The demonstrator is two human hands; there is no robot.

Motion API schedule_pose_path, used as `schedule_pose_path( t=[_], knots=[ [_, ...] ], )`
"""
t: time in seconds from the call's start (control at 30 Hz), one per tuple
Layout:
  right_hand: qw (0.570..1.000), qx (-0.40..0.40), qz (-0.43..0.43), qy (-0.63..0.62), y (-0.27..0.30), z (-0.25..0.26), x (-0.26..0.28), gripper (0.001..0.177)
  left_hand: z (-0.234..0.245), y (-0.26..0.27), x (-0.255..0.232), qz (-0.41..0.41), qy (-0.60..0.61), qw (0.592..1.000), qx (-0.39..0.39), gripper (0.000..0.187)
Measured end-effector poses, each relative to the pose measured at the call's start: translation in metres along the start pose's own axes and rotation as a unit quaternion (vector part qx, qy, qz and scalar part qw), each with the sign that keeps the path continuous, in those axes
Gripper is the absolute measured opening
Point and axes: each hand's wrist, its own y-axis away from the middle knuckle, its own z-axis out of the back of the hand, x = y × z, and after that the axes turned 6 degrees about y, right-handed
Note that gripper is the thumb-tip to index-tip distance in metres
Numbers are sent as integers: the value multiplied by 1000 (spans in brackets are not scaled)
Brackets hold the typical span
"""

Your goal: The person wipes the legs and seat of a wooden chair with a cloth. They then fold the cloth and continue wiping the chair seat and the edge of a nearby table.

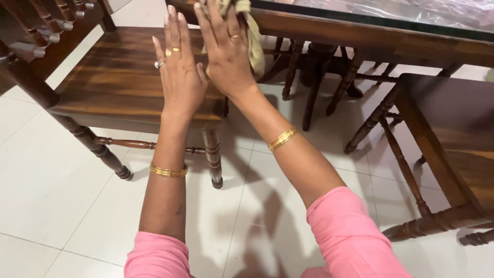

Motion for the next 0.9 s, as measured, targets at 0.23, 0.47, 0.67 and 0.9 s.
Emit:
schedule_pose_path(
  t=[0.23, 0.47, 0.67, 0.9],
  knots=[
    [991, -55, 40, 115, 31, 58, -72, 89, 7, 4, -2, -11, -9, 1000, 25, 101],
    [965, -85, -218, 116, 83, 117, -152, 90, 8, 1, 9, -13, 20, 999, 42, 102],
    [987, -59, -129, 71, 62, 54, -96, 93, 10, 2, 17, -23, 30, 998, 43, 96],
    [998, -44, -27, 26, 3, -28, 12, 87, 1, 1, 33, 9, -7, 1000, -7, 92]
  ],
)
